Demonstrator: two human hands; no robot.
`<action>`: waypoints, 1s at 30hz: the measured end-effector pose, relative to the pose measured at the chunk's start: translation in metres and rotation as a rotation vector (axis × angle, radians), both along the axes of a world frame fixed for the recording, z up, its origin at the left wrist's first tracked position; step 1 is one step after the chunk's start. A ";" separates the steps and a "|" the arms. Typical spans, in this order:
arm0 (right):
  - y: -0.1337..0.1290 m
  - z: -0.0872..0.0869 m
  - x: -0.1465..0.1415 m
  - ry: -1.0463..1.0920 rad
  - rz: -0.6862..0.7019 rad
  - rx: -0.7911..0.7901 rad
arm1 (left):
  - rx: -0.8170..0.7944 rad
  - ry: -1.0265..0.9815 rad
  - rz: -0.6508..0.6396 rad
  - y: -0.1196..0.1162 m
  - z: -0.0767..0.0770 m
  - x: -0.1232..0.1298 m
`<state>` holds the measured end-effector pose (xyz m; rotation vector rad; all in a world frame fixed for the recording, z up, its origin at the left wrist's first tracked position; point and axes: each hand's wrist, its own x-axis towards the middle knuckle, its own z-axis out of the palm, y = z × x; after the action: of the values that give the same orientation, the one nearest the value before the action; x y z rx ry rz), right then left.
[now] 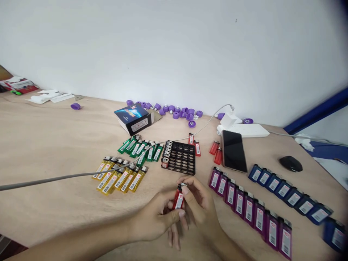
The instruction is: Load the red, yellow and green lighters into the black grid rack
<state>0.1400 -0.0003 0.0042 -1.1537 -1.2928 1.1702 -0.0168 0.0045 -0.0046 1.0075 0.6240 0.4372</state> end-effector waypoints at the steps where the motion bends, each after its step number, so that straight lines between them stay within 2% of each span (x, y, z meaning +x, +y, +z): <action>1: 0.000 0.000 0.000 0.013 -0.004 -0.005 | -0.011 -0.004 0.000 0.001 0.001 0.000; 6: 0.001 0.000 0.001 0.035 0.017 0.005 | -0.012 -0.046 -0.020 0.004 0.004 0.001; 12: 0.003 0.005 0.000 -0.057 0.138 0.128 | 0.025 -0.038 -0.119 0.001 0.004 -0.003; 16: 0.002 0.005 0.002 0.007 0.166 0.074 | 0.004 -0.086 -0.127 0.004 0.002 -0.004; 19: 0.002 0.004 0.006 0.087 0.165 -0.001 | -0.094 -0.222 -0.129 0.008 0.004 -0.004; 23: 0.008 0.004 0.011 0.166 0.237 -0.034 | -0.367 -0.389 -0.036 0.009 0.011 -0.007; 25: 0.010 0.002 0.011 0.192 0.245 -0.023 | -0.472 -0.423 -0.042 0.008 0.013 -0.009; 27: 0.011 -0.001 0.009 0.198 0.211 -0.027 | -0.517 -0.407 -0.074 0.008 0.014 -0.009; 30: 0.010 -0.004 0.005 0.172 0.143 -0.044 | -0.456 -0.332 -0.070 0.007 0.013 -0.007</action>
<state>0.1451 0.0101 0.0001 -0.9819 -1.2382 1.3779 -0.0238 0.0112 0.0080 0.5046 0.3625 0.3671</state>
